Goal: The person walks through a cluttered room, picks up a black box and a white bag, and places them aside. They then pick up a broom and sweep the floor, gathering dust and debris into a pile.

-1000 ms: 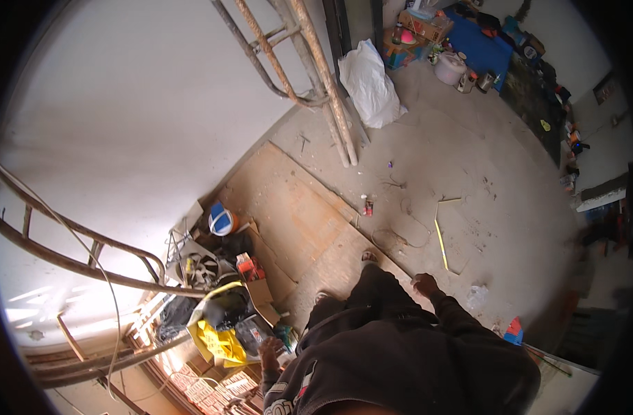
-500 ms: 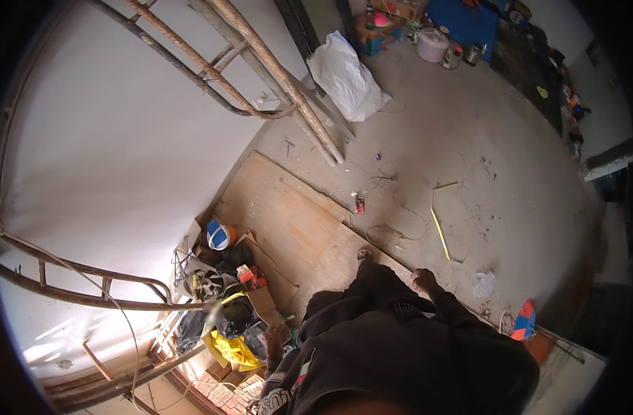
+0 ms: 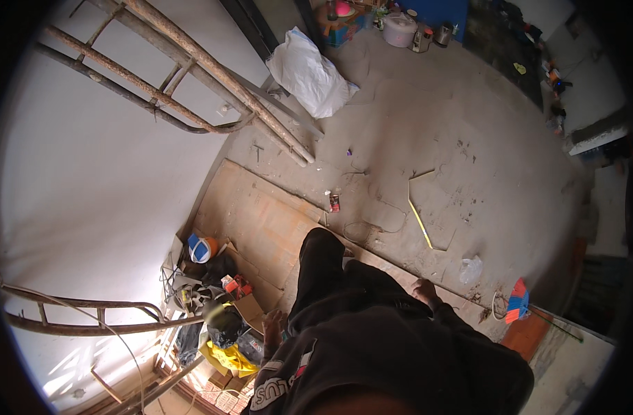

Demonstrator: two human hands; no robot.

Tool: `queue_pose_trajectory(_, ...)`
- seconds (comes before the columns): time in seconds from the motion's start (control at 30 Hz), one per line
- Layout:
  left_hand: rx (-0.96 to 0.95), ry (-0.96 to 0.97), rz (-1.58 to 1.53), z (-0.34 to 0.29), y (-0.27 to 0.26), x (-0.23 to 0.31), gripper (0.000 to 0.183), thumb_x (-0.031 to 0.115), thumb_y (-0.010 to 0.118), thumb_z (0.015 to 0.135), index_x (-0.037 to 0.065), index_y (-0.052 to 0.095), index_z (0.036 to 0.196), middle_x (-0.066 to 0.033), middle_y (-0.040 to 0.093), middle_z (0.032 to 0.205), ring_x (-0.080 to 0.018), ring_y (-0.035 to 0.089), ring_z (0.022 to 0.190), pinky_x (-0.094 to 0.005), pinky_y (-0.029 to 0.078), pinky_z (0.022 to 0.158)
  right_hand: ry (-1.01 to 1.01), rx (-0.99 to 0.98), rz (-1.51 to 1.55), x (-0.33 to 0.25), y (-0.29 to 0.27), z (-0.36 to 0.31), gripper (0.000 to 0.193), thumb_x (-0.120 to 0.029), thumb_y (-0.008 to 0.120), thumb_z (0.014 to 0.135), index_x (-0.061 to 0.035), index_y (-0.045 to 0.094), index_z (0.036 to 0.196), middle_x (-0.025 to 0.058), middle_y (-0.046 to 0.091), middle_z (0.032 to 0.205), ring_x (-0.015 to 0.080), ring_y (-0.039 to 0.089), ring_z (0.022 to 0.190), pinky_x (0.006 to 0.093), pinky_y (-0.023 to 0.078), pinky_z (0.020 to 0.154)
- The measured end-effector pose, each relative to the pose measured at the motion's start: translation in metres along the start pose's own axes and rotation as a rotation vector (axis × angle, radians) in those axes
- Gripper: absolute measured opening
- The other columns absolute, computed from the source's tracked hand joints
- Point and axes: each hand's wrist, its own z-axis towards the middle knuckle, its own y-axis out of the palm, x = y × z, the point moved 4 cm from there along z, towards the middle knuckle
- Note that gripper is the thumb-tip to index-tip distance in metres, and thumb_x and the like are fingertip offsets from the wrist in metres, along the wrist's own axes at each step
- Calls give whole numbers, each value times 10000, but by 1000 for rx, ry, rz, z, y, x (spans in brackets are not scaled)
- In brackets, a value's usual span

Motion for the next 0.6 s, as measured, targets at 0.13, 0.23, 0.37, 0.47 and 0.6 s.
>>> queue_pose_trajectory(0.13,17,-10,34,5,15,26,288,248,595,852,45,566,1054,-59,629,813,-138,616,695,-250,494,585,415,9,323,-13,-8,-4,243,1,552,693,-15,650,914,144,650,808,251,641,681,353,532,599)
queue_pose_trajectory(0.23,86,-152,17,-5,30,61,224,220,604,841,51,580,986,-62,627,796,-143,613,655,-265,495,553,425,14,292,-54,-26,3,283,18,467,732,21,595,984,152,630,739,228,624,595,320,517,511)
queue_pose_trajectory(0.37,8,-137,39,19,17,45,143,178,596,836,56,577,908,-69,620,780,-158,609,606,-286,495,519,256,53,163,-111,-55,63,242,3,514,708,10,629,920,140,646,763,209,630,592,318,525,521)
queue_pose_trajectory(0.47,3,-272,-60,41,12,28,117,158,588,835,58,568,892,-68,619,776,-166,607,593,-289,492,508,14,83,107,-131,-71,129,224,-36,497,764,2,614,951,104,629,661,164,612,542,278,485,467)
queue_pose_trajectory(0.6,53,-344,-77,71,24,27,134,157,585,837,55,564,920,-69,619,781,-171,607,599,-291,492,510,-65,11,105,-228,-99,192,205,-88,510,794,-12,615,954,85,630,656,143,613,546,252,480,479)
